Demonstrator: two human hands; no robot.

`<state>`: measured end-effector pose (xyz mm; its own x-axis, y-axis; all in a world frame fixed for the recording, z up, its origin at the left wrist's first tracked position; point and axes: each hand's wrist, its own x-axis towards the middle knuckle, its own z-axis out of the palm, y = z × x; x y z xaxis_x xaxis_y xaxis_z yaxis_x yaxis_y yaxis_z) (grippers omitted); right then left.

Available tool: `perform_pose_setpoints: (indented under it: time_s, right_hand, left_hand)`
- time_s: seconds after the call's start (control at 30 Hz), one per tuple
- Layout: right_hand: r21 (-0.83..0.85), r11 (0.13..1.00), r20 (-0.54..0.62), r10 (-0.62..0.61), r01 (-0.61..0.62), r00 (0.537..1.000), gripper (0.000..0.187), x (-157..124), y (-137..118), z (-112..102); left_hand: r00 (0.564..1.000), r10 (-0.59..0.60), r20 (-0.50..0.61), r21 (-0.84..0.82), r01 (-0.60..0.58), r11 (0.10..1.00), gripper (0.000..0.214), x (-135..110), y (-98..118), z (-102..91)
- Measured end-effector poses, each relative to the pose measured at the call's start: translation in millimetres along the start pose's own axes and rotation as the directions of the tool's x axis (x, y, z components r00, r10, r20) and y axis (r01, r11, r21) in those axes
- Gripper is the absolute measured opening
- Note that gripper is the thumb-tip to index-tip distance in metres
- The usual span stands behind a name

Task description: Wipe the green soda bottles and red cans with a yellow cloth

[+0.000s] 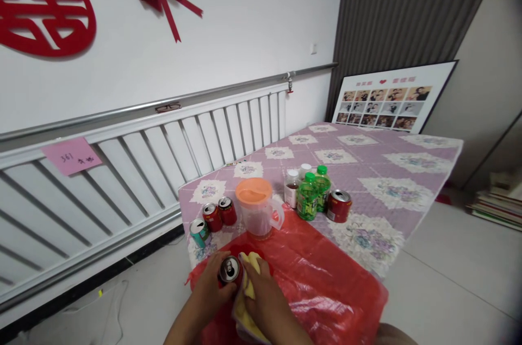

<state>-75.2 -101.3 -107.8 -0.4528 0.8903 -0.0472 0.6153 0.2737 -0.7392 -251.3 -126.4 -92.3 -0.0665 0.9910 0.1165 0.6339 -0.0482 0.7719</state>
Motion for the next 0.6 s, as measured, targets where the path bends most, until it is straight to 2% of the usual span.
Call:
perform_pose_setpoints:
  time_s: [0.23,0.37,0.47,0.6]
  right_hand:
    - [0.043,0.998,-0.054,-0.049,0.052,0.997,0.091,0.9,-2.8,-6.4]
    - [0.001,0.999,-0.026,-0.042,0.043,0.999,0.094,-0.4,-6.4,-10.0]
    - [-0.010,0.999,-0.016,-0.031,0.031,0.999,0.094,-2.8,-5.8,-8.8]
    - [-0.004,0.999,-0.021,-0.032,0.031,0.999,0.092,-2.4,-5.7,-8.8]
  left_hand:
    - [0.995,-0.027,0.092,-0.023,0.029,0.999,0.074,1.9,8.1,-11.9]
    - [0.986,-0.039,0.162,-0.050,0.048,0.998,0.081,2.5,14.6,-20.4]
    - [0.988,-0.044,0.146,-0.020,0.048,0.999,0.080,1.9,15.1,-19.2]
    - [0.997,-0.024,0.074,0.033,0.022,0.999,0.078,1.2,10.1,-7.0]
